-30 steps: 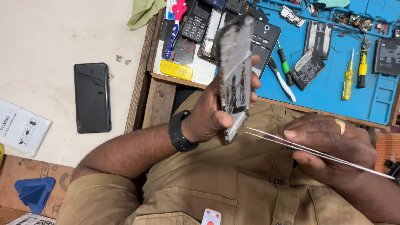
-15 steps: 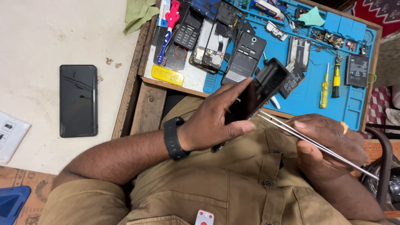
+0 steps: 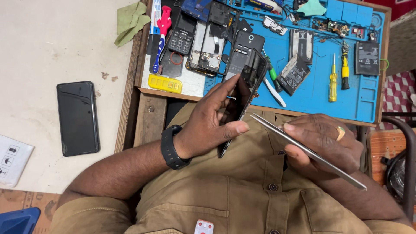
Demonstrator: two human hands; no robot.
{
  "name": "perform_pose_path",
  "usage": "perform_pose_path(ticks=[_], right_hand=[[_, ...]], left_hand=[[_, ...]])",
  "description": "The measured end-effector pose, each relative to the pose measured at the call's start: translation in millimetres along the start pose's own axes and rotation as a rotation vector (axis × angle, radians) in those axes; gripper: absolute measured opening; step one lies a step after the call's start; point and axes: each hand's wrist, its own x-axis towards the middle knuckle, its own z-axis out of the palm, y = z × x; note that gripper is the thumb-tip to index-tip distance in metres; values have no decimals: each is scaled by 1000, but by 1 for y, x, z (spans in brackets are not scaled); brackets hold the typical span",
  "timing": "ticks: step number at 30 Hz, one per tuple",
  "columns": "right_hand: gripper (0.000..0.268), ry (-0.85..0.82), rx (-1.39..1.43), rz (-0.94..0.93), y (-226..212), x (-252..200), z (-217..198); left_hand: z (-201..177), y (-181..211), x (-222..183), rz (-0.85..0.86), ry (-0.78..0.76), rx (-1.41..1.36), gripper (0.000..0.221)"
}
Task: The person removes the old battery from a disassembled smartphone using a screwdriver and tweezers, then installs a new battery and secures it with adhesive tape. The workspace is cluttered with tools and spare parts.
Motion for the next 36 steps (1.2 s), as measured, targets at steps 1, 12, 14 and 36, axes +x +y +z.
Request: perform_pose_path(ticks=[1, 12, 14, 36], right_hand=[[23, 0, 21, 4, 1, 0, 0], [33, 42, 70, 32, 9, -14, 0], [36, 25, 61, 11, 8, -11, 0], [33, -36, -80, -40, 1, -4, -2]], left_hand=[[-1, -1, 0, 17, -19, 10, 102], [-7, -4, 7, -104, -179, -157, 112], [-7, -3, 8, -103, -187, -153, 112], [-7, 2, 8, -84, -150, 50, 117]])
